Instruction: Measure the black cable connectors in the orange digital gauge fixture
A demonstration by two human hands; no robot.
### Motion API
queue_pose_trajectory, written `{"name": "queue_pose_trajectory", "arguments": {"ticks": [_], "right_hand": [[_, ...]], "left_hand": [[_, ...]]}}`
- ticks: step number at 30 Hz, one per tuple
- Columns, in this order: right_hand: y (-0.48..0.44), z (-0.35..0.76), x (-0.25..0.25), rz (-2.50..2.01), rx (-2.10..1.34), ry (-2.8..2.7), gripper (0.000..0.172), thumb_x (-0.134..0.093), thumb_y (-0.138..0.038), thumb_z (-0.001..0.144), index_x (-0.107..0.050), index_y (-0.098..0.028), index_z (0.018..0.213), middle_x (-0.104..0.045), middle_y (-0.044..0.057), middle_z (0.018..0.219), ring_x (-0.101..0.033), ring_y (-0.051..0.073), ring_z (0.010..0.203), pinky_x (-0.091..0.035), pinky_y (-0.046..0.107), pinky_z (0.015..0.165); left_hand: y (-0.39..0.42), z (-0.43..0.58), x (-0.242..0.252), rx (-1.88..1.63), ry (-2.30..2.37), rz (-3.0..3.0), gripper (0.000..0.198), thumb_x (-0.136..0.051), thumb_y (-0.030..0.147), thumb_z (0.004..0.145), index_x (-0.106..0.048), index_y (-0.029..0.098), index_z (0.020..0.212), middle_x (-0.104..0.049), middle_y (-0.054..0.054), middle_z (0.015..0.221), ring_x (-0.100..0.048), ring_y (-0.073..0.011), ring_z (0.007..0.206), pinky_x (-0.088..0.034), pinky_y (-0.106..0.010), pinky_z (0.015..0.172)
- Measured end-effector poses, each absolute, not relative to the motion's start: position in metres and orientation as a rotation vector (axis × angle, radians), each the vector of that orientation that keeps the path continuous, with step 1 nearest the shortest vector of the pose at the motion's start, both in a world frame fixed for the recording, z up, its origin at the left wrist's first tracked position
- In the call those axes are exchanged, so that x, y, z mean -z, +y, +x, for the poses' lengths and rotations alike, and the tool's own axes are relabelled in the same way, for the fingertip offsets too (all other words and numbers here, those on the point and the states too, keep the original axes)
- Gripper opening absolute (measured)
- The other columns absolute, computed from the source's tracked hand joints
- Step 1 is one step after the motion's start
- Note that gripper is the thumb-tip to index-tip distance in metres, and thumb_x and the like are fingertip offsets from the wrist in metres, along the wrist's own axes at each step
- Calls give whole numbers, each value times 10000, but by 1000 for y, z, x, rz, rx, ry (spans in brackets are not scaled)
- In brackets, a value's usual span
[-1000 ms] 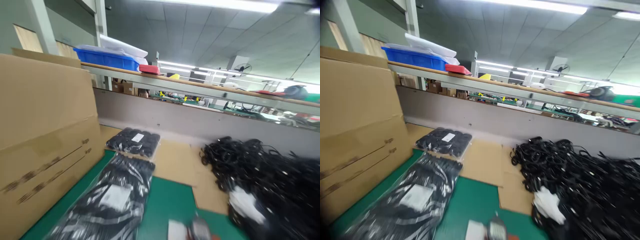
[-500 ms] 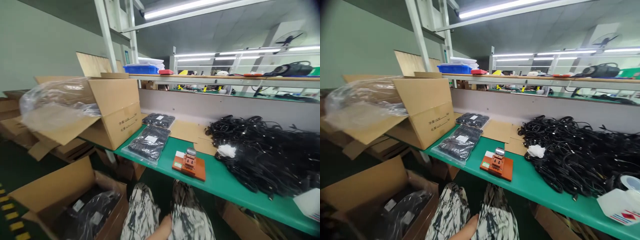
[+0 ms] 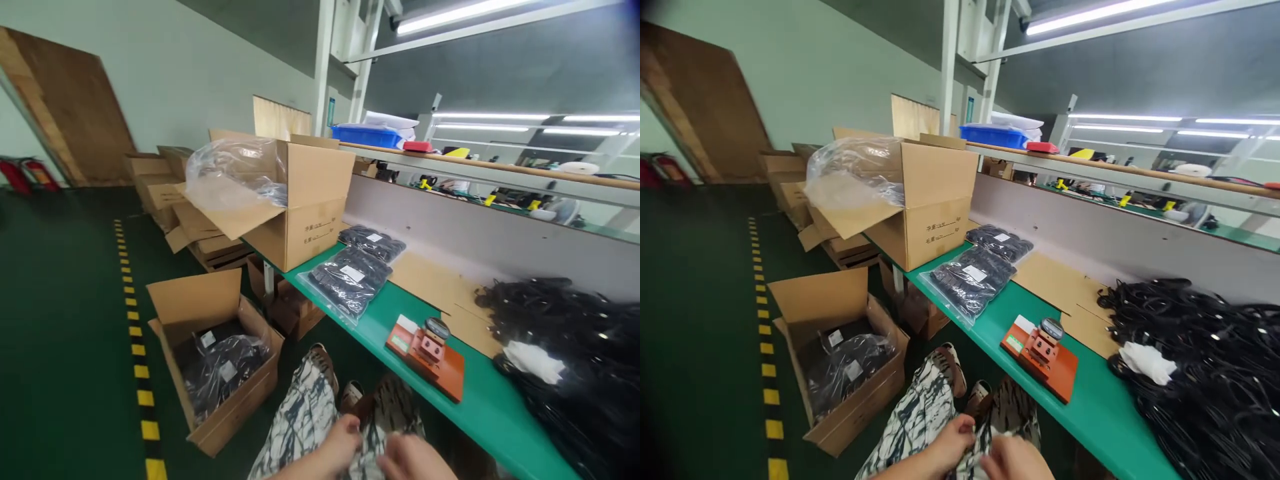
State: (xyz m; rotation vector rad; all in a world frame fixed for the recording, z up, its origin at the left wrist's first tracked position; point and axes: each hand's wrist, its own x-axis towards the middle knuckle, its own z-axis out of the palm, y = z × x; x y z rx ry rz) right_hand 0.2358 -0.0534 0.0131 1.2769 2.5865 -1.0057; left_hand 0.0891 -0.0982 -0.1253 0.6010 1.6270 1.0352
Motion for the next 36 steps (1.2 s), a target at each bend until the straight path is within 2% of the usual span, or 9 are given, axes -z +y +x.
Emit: {"name": "queue_pose_trajectory", "arguments": {"ticks": [4,6,8,10,13,17,22,32,36], "right_hand": [[-15,153,-51,900,822,3231,223,-484,-238,951,-582,-204,754,-646,-2,679,-609,148,617,-444,234,559],[6,115,-56,811,649,3498,173,-482,-222,946,-595,-193,818,-674,43,788,-647,192,760,-507,289,691],[27,88,-53,786,567,3583,144,-473,-207,942,-612,-175,924,-680,116,1008,-628,255,1007,-491,400,896],[44,73,-43,799,500,3635,168,-492,-209,927,-609,-154,1034,-609,176,1226,-508,320,1242,-388,517,1047],[57,67,-28,843,328,3703,279,-529,-242,914,-565,-133,1169,-507,205,1372,-372,354,1371,-307,586,1108],[59,70,-21,914,208,3711,336,-539,-276,918,-519,-144,1226,-506,186,1373,-392,339,1368,-314,595,1117],[61,70,-22,975,306,3680,311,-529,-296,925,-519,-158,1203,-489,182,1387,-383,335,1377,-298,617,1123],[63,70,-25,1011,437,3643,288,-553,-299,911,-539,-173,1170,-496,168,1370,-411,312,1345,-285,598,1124],[66,57,-37,954,275,3657,267,-587,-274,888,-579,-153,1127,-552,166,1289,-462,318,1272,-296,578,1102]], "left_hand": [[-91,79,108,-1279,1564,428,139,-708,225,640,-578,203,684,-560,34,612,-585,-190,698,-430,-317,717],[-88,65,94,-1381,1533,357,168,-726,246,632,-565,201,641,-530,38,558,-560,-175,611,-414,-302,634],[-84,41,77,-1482,1502,311,172,-733,263,638,-575,195,633,-551,24,554,-551,-165,569,-394,-282,571],[-78,9,54,-1610,1462,301,160,-730,301,676,-627,185,713,-637,-15,666,-586,-161,621,-402,-261,563],[-62,-44,14,-1810,1397,303,229,-716,334,735,-653,177,890,-681,-41,852,-629,-141,718,-462,-243,622],[-34,-97,-29,-1934,1303,270,285,-699,236,775,-604,174,1036,-677,-49,905,-649,-120,696,-507,-242,637],[-11,-116,-48,-1884,1210,219,127,-662,192,808,-600,128,899,-659,-53,764,-626,-112,569,-516,-244,559],[0,-104,-41,-1762,1177,274,158,-686,246,761,-597,130,701,-550,26,540,-412,-56,338,-318,-190,326],[-3,-99,-37,-1758,1143,274,152,-705,243,706,-624,127,764,-546,38,529,-409,-62,339,-309,-197,330]]}}
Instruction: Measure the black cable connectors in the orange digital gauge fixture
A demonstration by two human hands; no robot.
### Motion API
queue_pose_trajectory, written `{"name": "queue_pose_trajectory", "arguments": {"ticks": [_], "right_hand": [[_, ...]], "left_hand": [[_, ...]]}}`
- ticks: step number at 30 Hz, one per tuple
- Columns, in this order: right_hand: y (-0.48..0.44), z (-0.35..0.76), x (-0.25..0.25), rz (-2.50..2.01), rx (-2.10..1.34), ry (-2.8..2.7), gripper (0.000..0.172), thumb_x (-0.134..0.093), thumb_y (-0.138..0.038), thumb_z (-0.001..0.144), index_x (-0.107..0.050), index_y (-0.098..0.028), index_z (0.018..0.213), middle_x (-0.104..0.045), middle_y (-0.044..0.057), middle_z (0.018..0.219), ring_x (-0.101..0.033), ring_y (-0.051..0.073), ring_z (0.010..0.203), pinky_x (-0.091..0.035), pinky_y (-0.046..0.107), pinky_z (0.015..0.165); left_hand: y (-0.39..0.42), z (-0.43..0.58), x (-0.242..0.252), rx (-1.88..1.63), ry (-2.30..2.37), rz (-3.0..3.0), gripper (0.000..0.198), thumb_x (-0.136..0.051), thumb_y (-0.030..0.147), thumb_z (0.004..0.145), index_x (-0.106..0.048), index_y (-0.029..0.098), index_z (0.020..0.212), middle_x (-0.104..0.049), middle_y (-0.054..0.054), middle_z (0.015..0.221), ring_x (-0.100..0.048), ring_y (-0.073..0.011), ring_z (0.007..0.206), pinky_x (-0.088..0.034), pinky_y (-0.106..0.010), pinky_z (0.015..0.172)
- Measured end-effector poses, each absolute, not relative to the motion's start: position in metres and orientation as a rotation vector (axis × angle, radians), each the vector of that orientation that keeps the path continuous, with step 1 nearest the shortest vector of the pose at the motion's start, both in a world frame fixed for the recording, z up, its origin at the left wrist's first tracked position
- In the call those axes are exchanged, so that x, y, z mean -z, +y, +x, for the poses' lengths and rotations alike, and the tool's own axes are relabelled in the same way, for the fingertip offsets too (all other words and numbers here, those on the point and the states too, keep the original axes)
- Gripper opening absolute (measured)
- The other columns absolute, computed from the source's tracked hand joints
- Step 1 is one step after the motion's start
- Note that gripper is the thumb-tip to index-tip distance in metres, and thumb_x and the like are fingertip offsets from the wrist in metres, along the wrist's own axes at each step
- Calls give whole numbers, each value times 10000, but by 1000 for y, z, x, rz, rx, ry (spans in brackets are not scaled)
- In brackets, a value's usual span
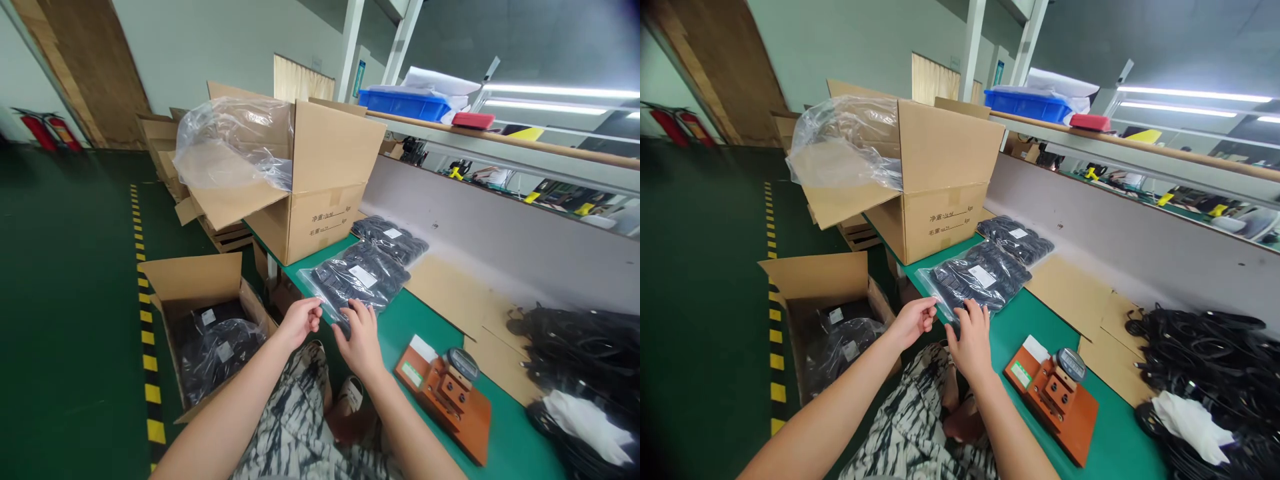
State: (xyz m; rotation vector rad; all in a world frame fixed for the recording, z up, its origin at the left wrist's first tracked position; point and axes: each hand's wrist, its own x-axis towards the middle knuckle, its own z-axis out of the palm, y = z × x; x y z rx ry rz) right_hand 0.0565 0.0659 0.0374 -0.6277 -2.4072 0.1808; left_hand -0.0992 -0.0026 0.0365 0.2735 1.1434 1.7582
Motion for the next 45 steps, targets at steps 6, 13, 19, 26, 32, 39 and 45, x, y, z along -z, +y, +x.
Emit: {"name": "queue_pose_trajectory", "arguments": {"ticks": [6,13,19,26,32,39,45], "right_hand": [[78,20,-58,-537,-160,-2464,153,-619,-236,852,-634,-182,994,-628,116,1083,-543,295,1041,-425,480,938],[88,13,-54,-429,-225,-2480,136,-589,-218,865,-629,-182,990,-592,129,1141,-510,294,1142,-357,493,1052],[86,16,-58,-456,-242,-2491,133,-569,-218,882,-629,-161,987,-591,135,1143,-512,280,1125,-387,452,1027],[95,15,-59,-477,-166,-2522,191,-670,-310,837,-618,-185,971,-600,99,1201,-476,239,1214,-321,406,1111],[95,16,-59,-456,-188,-2512,184,-661,-295,838,-614,-175,969,-609,102,1173,-499,234,1181,-323,402,1113],[92,13,-55,-501,-316,-2436,122,-607,-211,864,-631,-151,968,-620,128,1156,-537,260,1139,-357,443,1093],[89,9,-53,-552,-345,-2400,164,-511,-148,917,-659,-159,848,-644,126,1124,-558,255,1122,-359,446,1089]], "left_hand": [[-2,-96,-31,-1842,1128,298,276,-755,367,689,-600,154,770,-505,77,523,-370,-35,338,-293,-188,358],[0,-98,-27,-1845,1173,326,318,-783,405,676,-629,142,767,-510,66,501,-376,-41,333,-287,-191,358],[0,-101,-26,-1804,1213,319,291,-807,350,654,-640,127,738,-505,66,474,-370,-38,334,-282,-180,348],[8,-107,-33,-1723,1255,346,318,-837,335,621,-639,144,780,-501,92,479,-380,-24,358,-325,-152,369],[12,-109,-38,-1680,1346,366,346,-860,356,594,-622,140,721,-494,93,459,-353,-12,335,-297,-145,356],[13,-106,-33,-1689,1437,350,409,-862,433,567,-644,140,752,-453,102,425,-350,-27,323,-274,-167,354],[11,-105,-28,-1709,1418,339,395,-846,450,607,-632,143,736,-468,89,447,-383,-36,360,-290,-179,386]]}}
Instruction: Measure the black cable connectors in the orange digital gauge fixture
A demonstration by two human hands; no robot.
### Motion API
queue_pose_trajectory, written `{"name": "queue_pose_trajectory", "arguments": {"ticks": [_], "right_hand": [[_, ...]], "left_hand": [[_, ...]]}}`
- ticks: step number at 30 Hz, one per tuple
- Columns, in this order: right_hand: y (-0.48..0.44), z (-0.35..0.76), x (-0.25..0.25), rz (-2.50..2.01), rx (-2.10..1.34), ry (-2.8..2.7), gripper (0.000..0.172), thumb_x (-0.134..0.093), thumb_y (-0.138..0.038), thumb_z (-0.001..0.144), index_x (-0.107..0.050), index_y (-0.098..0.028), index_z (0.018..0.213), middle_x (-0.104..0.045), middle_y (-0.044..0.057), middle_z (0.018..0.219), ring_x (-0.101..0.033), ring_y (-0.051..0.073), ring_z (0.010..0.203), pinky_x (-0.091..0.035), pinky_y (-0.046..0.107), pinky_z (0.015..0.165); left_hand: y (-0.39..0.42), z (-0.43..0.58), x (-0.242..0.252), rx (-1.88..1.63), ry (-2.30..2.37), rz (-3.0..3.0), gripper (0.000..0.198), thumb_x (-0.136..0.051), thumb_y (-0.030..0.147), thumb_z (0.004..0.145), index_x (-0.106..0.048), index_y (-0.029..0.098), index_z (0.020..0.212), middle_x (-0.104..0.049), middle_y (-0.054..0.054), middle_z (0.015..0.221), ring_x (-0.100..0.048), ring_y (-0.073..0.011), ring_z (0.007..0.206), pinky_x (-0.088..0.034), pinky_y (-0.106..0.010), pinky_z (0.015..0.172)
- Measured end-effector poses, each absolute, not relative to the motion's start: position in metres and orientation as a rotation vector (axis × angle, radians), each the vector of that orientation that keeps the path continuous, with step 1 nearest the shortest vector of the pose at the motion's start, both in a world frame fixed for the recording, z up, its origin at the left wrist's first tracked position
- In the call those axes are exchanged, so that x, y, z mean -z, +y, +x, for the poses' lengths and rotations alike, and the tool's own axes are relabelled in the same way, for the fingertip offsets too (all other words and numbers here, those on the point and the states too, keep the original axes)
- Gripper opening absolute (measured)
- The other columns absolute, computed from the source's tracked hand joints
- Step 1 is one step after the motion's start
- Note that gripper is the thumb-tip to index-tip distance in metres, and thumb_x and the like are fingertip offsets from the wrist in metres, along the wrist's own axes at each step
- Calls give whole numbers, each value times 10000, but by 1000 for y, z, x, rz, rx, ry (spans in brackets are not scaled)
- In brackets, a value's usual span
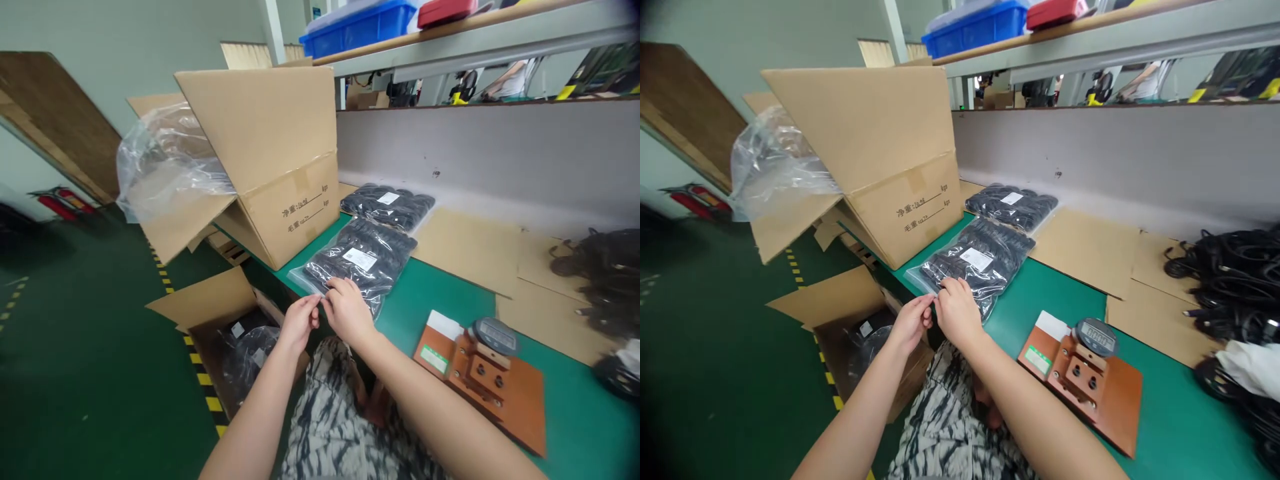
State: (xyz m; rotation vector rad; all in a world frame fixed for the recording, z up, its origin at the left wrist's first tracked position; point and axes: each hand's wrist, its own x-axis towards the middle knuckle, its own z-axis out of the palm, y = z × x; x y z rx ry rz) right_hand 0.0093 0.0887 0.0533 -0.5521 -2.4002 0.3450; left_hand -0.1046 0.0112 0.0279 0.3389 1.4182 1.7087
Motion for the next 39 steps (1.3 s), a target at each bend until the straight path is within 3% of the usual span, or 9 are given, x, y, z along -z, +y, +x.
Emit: {"name": "queue_pose_trajectory", "arguments": {"ticks": [6,12,17,31,39], "right_hand": [[89,3,-54,-601,-349,-2405,190,-499,-149,920,-671,-145,838,-659,145,1064,-583,278,1036,-425,454,981],[92,1,-54,-621,-363,-2396,180,-515,-163,914,-660,-153,809,-660,130,1035,-589,275,1010,-442,434,916],[91,5,-54,-583,-371,-2407,191,-508,-173,920,-655,-174,799,-660,114,1050,-576,266,1035,-421,429,936],[88,3,-50,-601,-337,-2380,168,-493,-108,908,-634,-149,827,-650,134,1048,-559,270,1037,-404,435,956],[89,3,-44,-615,-315,-2374,168,-488,-120,920,-633,-136,836,-645,150,1060,-566,279,1035,-407,442,969]], "left_hand": [[8,-101,-18,-1751,1323,338,410,-814,495,636,-630,162,788,-469,88,455,-393,-53,389,-313,-189,409],[5,-103,-27,-1683,1362,332,362,-791,442,672,-676,141,838,-565,41,522,-506,-79,420,-414,-206,436],[8,-106,-37,-1581,1458,354,297,-773,387,682,-693,110,753,-652,-36,571,-580,-108,434,-430,-203,425],[17,-100,-41,-1563,1639,387,222,-720,306,689,-616,125,612,-617,-19,506,-550,-89,403,-415,-193,425],[19,-103,-39,-1469,1646,422,236,-650,266,847,-607,119,667,-611,10,550,-554,-77,447,-450,-198,466]]}}
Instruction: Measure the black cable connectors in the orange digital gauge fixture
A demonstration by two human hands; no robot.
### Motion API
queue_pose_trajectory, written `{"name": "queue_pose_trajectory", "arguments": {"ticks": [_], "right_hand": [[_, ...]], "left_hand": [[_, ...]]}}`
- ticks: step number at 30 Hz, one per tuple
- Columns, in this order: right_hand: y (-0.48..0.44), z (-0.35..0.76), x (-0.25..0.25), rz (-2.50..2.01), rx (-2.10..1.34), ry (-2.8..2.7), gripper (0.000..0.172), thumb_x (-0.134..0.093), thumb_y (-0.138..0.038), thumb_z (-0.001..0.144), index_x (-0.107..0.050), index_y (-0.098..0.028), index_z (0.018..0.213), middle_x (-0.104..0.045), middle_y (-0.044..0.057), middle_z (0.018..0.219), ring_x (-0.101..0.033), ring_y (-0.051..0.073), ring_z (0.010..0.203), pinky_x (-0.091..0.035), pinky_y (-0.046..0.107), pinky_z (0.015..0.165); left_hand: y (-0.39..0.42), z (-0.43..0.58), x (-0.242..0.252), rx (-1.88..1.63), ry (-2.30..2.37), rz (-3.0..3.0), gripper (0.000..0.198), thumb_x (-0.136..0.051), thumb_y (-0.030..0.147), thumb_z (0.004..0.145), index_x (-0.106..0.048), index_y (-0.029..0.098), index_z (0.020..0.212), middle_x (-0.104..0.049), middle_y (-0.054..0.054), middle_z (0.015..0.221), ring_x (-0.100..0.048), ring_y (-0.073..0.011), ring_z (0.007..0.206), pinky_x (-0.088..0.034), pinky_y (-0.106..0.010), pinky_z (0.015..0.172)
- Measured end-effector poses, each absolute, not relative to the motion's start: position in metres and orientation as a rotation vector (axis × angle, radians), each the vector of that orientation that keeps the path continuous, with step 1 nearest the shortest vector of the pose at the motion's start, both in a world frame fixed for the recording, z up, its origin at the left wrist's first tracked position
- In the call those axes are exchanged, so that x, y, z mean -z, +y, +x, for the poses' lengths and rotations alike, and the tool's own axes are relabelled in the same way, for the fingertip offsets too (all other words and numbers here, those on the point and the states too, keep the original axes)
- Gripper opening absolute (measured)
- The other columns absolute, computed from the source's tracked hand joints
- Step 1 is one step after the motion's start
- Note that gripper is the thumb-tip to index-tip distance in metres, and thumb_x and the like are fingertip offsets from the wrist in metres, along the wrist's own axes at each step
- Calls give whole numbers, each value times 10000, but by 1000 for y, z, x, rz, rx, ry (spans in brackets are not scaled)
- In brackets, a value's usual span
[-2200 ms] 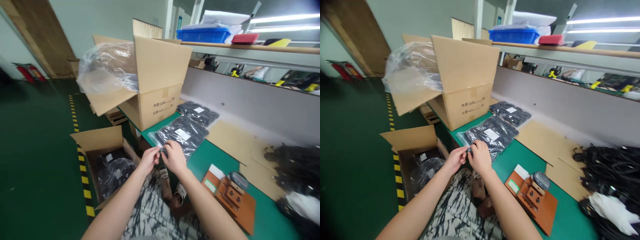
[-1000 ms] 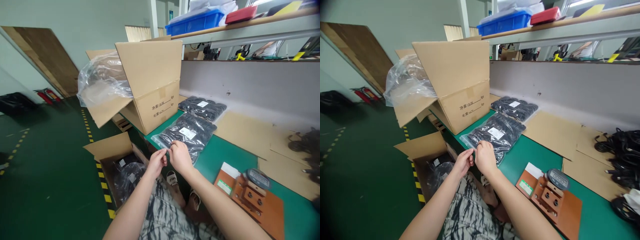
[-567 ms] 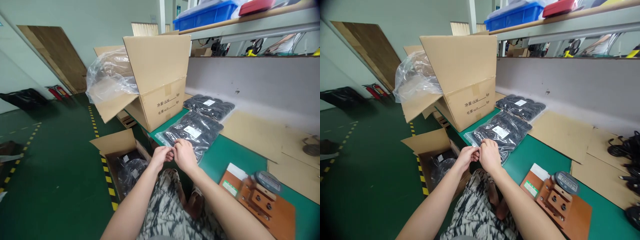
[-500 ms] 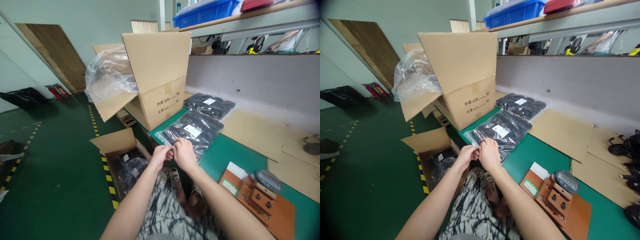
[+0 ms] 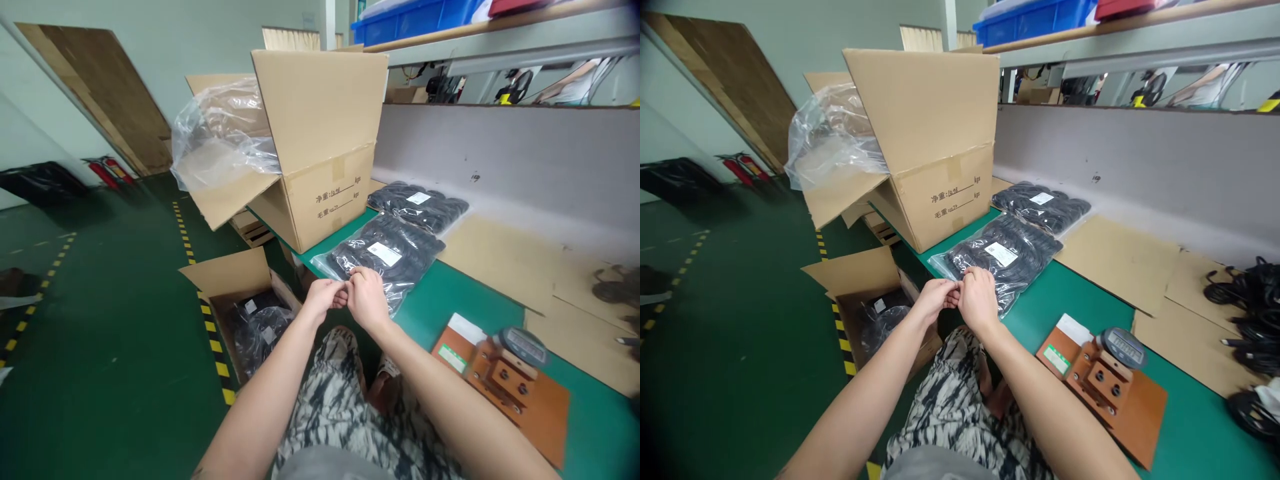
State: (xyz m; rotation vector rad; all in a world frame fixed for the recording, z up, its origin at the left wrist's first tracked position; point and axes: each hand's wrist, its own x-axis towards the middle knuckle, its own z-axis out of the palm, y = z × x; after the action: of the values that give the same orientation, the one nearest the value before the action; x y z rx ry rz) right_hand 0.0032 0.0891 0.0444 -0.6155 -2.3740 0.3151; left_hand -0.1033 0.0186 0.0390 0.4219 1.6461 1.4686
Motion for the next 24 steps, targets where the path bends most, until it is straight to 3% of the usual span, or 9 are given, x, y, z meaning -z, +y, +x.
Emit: {"name": "queue_pose_trajectory", "arguments": {"ticks": [4,9,16,21,24], "right_hand": [[90,5,-53,-499,-248,-2472,162,-503,-127,900,-656,-121,845,-657,178,1105,-572,318,1060,-414,478,961],[90,1,-59,-383,-219,-2530,167,-511,-69,828,-665,-131,848,-645,177,1202,-523,310,1212,-347,458,1086],[90,-5,-49,-521,-319,-2408,171,-470,-99,862,-592,-182,777,-663,142,1090,-593,289,1067,-356,543,1049],[100,-9,-44,-629,-421,-2261,188,-389,-97,884,-538,-185,811,-610,180,1016,-578,279,1017,-489,456,897],[101,-8,-43,-587,-457,-2260,143,-444,-133,877,-531,-203,787,-625,149,983,-591,274,1004,-492,452,907]], "left_hand": [[17,-103,-38,-1446,1636,441,252,-601,328,920,-611,122,776,-592,40,629,-540,-71,493,-469,-206,483],[15,-104,-34,-1460,1645,447,243,-572,349,939,-607,122,857,-569,40,672,-491,-58,482,-434,-190,449],[18,-104,-33,-1435,1675,437,218,-576,336,937,-611,121,916,-590,22,733,-518,-65,523,-453,-195,466],[20,-102,-30,-1405,1720,413,221,-581,341,933,-616,124,926,-607,13,758,-542,-75,552,-474,-209,494],[15,-103,-33,-1410,1725,433,263,-579,367,929,-614,126,831,-571,41,648,-491,-63,475,-434,-199,455]]}}
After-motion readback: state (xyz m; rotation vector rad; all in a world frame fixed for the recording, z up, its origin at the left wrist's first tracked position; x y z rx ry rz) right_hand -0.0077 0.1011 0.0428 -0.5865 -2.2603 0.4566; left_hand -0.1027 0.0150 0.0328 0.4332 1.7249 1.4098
